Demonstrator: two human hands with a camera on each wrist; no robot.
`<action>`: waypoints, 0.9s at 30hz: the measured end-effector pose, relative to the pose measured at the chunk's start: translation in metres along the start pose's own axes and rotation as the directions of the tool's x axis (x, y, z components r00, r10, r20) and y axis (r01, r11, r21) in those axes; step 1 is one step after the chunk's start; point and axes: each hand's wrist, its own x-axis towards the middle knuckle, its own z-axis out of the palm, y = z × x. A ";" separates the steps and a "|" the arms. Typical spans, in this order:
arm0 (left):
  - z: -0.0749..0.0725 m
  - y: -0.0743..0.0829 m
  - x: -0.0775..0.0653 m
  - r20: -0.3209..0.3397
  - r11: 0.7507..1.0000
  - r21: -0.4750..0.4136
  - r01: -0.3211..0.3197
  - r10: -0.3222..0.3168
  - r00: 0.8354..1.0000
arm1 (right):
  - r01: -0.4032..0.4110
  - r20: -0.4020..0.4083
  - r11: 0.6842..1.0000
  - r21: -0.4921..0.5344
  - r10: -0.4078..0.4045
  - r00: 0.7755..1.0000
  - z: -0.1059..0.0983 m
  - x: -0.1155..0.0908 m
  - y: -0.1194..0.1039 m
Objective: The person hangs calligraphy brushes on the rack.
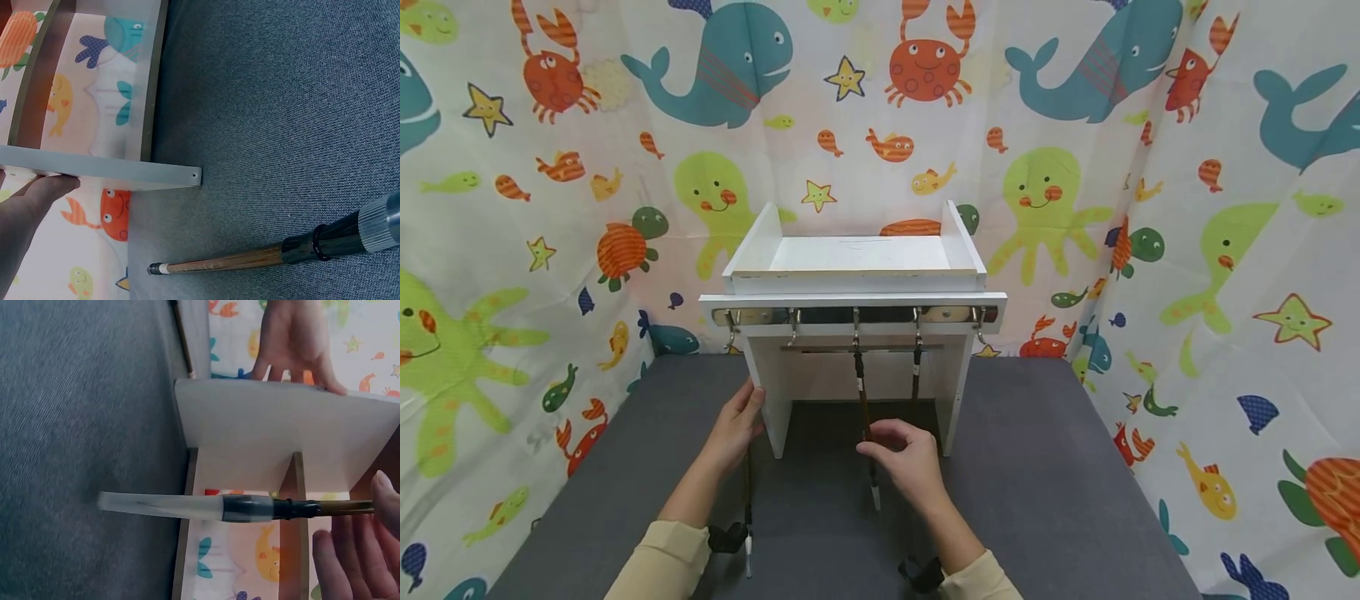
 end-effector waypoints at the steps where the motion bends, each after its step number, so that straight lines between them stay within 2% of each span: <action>1: 0.000 0.000 0.000 0.001 1.000 0.001 0.002 -0.002 1.000 | -0.001 -0.002 1.000 0.005 0.001 1.000 -0.001 -0.001 -0.004; 5: 0.001 0.001 -0.001 -0.001 1.000 -0.002 0.007 -0.007 1.000 | 0.017 -0.015 0.999 0.035 -0.016 1.000 -0.007 0.001 0.000; 9: 0.000 0.001 -0.001 -0.002 1.000 -0.001 -0.013 0.013 1.000 | 0.069 -0.010 0.995 0.070 -0.069 0.998 -0.016 0.002 0.009; 14: 0.000 0.000 0.000 -0.005 1.000 -0.008 -0.020 0.020 1.000 | 0.228 -0.020 0.970 0.080 -0.227 0.974 -0.035 0.002 -0.004; 18: 0.000 -0.001 0.001 0.001 1.000 -0.017 -0.012 0.012 1.000 | 0.313 -0.090 0.949 0.048 -0.308 0.947 -0.055 0.005 -0.014; 24: -0.001 -0.002 0.000 0.005 1.000 -0.024 -0.007 0.007 1.000 | 0.327 -0.232 0.945 0.020 -0.314 0.921 -0.080 0.009 -0.026; 27: -0.001 -0.003 0.000 0.009 1.000 -0.028 -0.006 0.006 1.000 | 0.334 -0.310 0.942 -0.012 -0.321 0.895 -0.088 0.012 -0.031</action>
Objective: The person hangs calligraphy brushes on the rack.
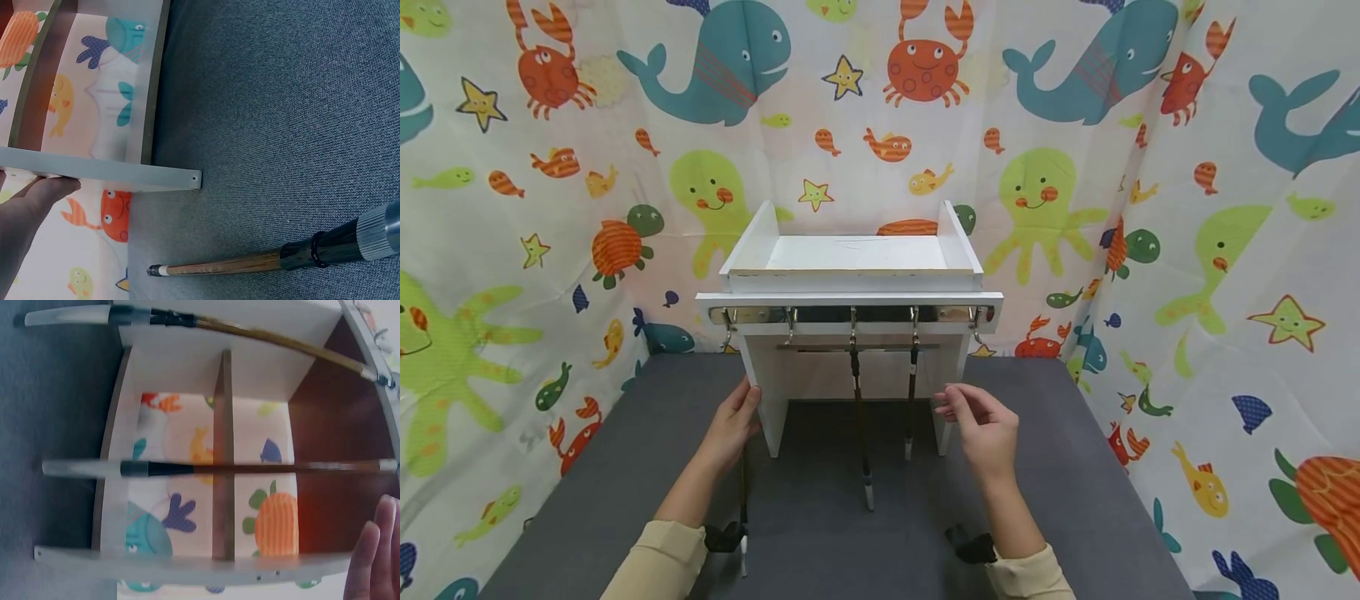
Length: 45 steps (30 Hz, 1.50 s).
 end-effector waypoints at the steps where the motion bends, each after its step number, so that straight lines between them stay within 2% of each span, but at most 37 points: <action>1: 0.000 0.000 0.000 0.002 1.000 0.001 -0.001 0.001 1.000 | 0.000 -0.033 1.000 -0.008 -0.001 0.999 -0.002 0.003 0.001; 3: 0.000 0.000 0.000 0.003 1.000 0.000 0.000 0.000 1.000 | -0.020 -0.105 0.999 -0.027 0.017 0.994 -0.005 0.008 0.007; 5: 0.000 -0.001 0.000 0.002 1.000 -0.003 0.003 -0.003 1.000 | -0.075 -0.162 0.996 -0.046 0.067 0.984 -0.008 0.012 0.017; 7: 0.000 -0.001 0.000 0.001 1.000 -0.001 0.003 -0.003 1.000 | -0.147 -0.183 0.987 -0.069 0.132 0.974 -0.011 0.015 0.029; 9: 0.000 -0.001 -0.001 -0.002 1.000 0.000 0.004 -0.004 1.000 | -0.215 -0.154 0.971 -0.104 0.198 0.968 -0.011 0.016 0.038; 12: 0.000 0.000 -0.001 0.001 1.000 -0.001 -0.004 0.004 1.000 | -0.283 -0.063 0.952 -0.118 0.278 0.959 -0.010 0.019 0.050; 15: 0.001 0.000 -0.001 0.003 1.000 0.003 -0.013 0.013 1.000 | -0.355 0.005 0.929 -0.103 0.357 0.934 -0.008 0.021 0.057; 19: 0.001 -0.001 -0.001 -0.001 1.000 0.006 -0.018 0.018 1.000 | -0.432 0.031 0.900 -0.054 0.434 0.900 -0.006 0.022 0.064; 23: 0.002 -0.002 0.000 -0.007 1.000 0.000 -0.015 0.015 1.000 | -0.443 0.034 0.896 -0.037 0.444 0.895 -0.007 0.023 0.070; 29: -0.001 0.002 0.000 -0.015 1.000 0.000 -0.006 0.006 1.000 | -0.430 0.018 0.899 -0.079 0.433 0.901 -0.006 0.023 0.078; 35: -0.013 0.009 -0.008 -0.024 0.996 -0.087 -0.005 0.003 1.000 | -0.410 0.009 0.908 -0.092 0.412 0.911 -0.004 0.023 0.080; 39: -0.027 0.006 -0.015 -0.010 0.989 -0.146 -0.013 0.012 1.000 | -0.406 0.011 0.910 -0.087 0.409 0.913 -0.004 0.023 0.080; 42: -0.037 0.002 -0.022 -0.002 0.981 -0.193 0.014 -0.015 1.000 | -0.410 0.018 0.908 -0.089 0.413 0.911 -0.004 0.023 0.079; 45: -0.043 -0.004 -0.027 -0.012 0.966 -0.248 0.076 -0.082 0.997 | -0.408 0.017 0.908 -0.092 0.411 0.911 -0.006 0.022 0.079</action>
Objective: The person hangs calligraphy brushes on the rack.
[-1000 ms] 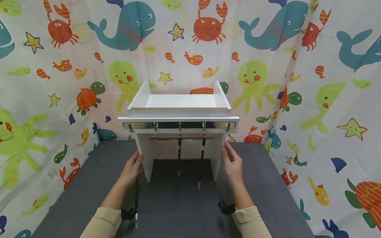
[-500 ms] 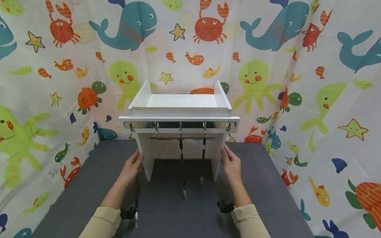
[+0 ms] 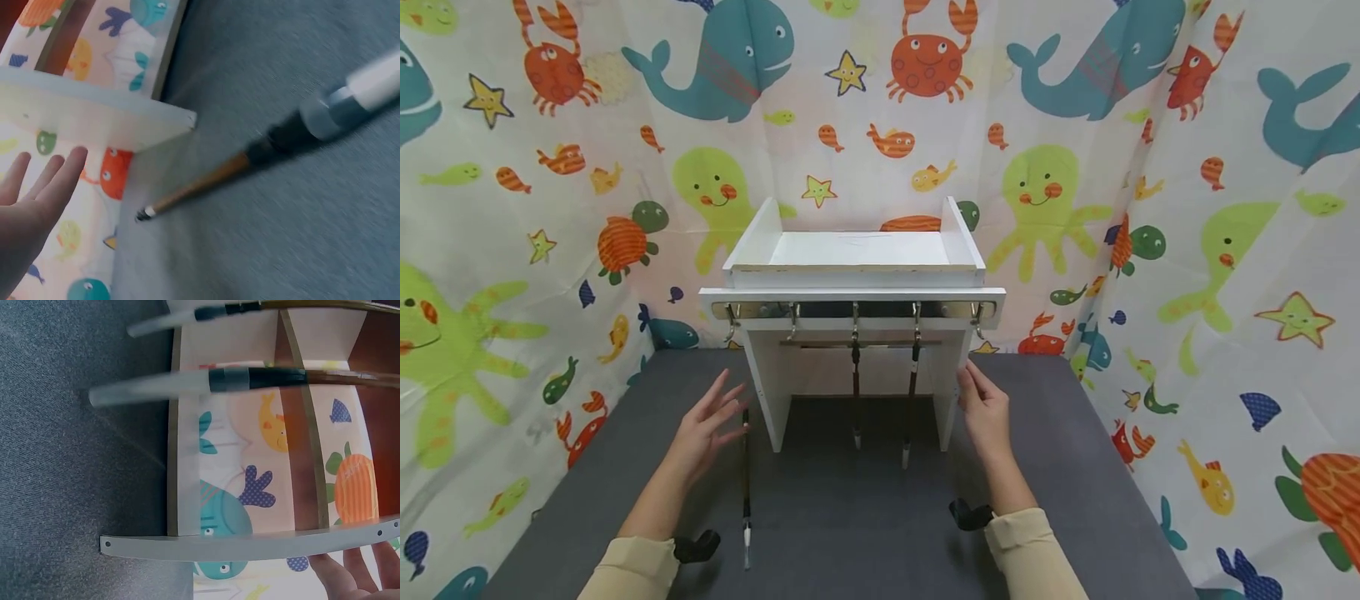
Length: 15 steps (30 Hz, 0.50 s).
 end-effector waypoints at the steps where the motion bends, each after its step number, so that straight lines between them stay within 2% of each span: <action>1: -0.002 -0.002 -0.002 -0.018 1.000 -0.013 0.027 -0.027 0.999 | 0.002 -0.002 1.000 0.003 -0.002 1.000 0.000 0.000 0.000; 4: -0.007 -0.008 -0.005 -0.064 0.995 -0.032 0.097 -0.099 0.993 | 0.009 0.003 1.000 0.001 -0.009 1.000 0.000 0.001 0.000; 7: -0.011 -0.013 -0.009 -0.100 0.985 0.007 0.172 -0.170 0.980 | 0.011 0.016 1.000 -0.001 -0.011 1.000 0.000 0.001 0.001; 12: -0.014 -0.022 -0.011 -0.125 0.938 0.091 0.334 -0.322 0.938 | 0.013 0.029 1.000 -0.013 -0.013 0.999 0.000 0.002 0.000; 15: -0.013 -0.027 -0.011 -0.113 0.913 0.151 0.379 -0.365 0.924 | 0.009 0.029 1.000 -0.026 -0.008 1.000 0.000 0.002 0.000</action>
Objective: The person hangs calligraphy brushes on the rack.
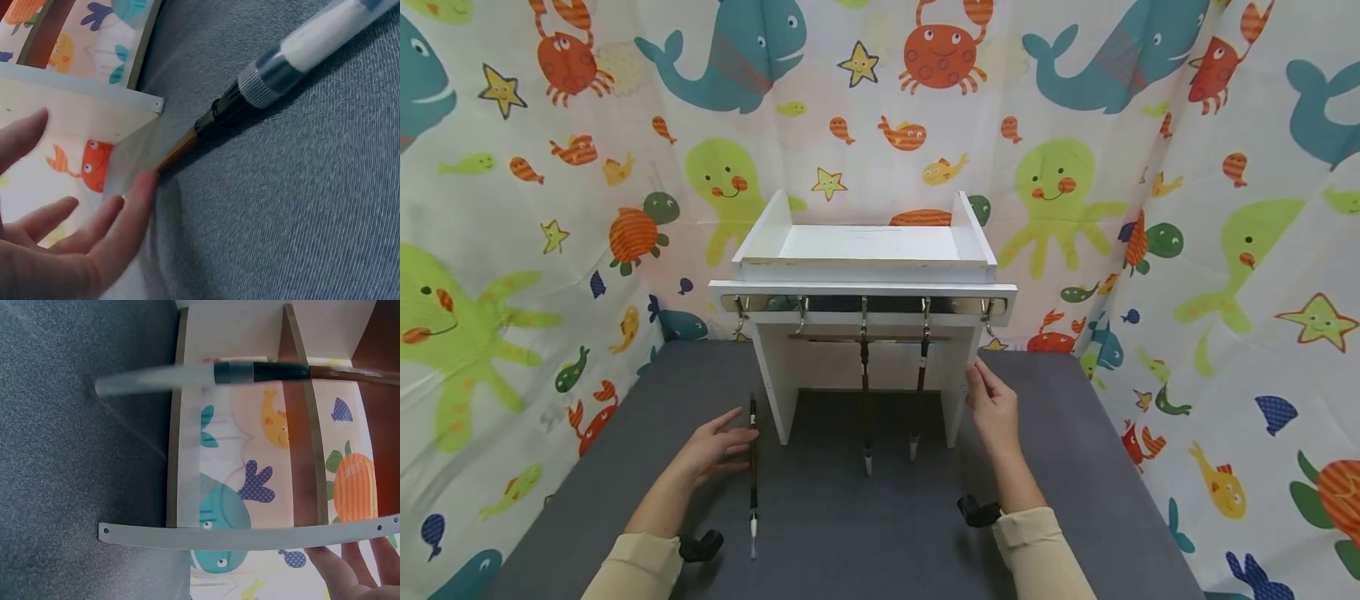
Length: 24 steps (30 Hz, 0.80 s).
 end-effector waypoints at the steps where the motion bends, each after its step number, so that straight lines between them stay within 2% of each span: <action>1: 0.001 -0.001 0.001 -0.004 1.000 0.021 0.008 -0.008 1.000 | -0.002 0.002 1.000 -0.005 0.002 1.000 0.000 0.000 0.000; 3: 0.004 -0.004 0.003 -0.016 0.998 0.065 0.011 -0.010 1.000 | -0.011 0.004 1.000 -0.016 0.011 1.000 0.000 0.000 -0.001; 8: 0.011 -0.012 0.011 -0.078 0.984 0.177 -0.016 0.031 0.996 | -0.019 0.012 0.999 -0.026 0.020 1.000 0.000 0.000 -0.003; 12: 0.016 -0.016 0.017 -0.126 0.957 0.289 -0.036 0.076 0.989 | -0.015 0.012 1.000 -0.026 0.015 1.000 -0.001 0.000 -0.004; 16: 0.021 -0.017 0.021 -0.169 0.900 0.435 -0.036 0.122 0.978 | -0.011 0.016 1.000 -0.020 0.011 1.000 -0.002 0.000 -0.004; 18: 0.023 -0.017 0.023 -0.187 0.856 0.516 -0.031 0.148 0.971 | -0.012 0.018 1.000 -0.014 0.012 1.000 -0.002 0.000 -0.004; 21: 0.027 -0.016 0.025 -0.210 0.803 0.596 -0.014 0.172 0.962 | -0.012 0.022 1.000 -0.007 0.013 1.000 -0.002 0.000 -0.004; 23: 0.029 -0.015 0.025 -0.229 0.779 0.627 0.006 0.177 0.957 | -0.016 0.027 1.000 -0.002 0.016 1.000 -0.002 0.001 -0.004; 24: 0.030 -0.015 0.025 -0.241 0.778 0.628 0.017 0.173 0.955 | -0.022 0.026 1.000 -0.002 0.022 0.999 -0.001 0.001 -0.004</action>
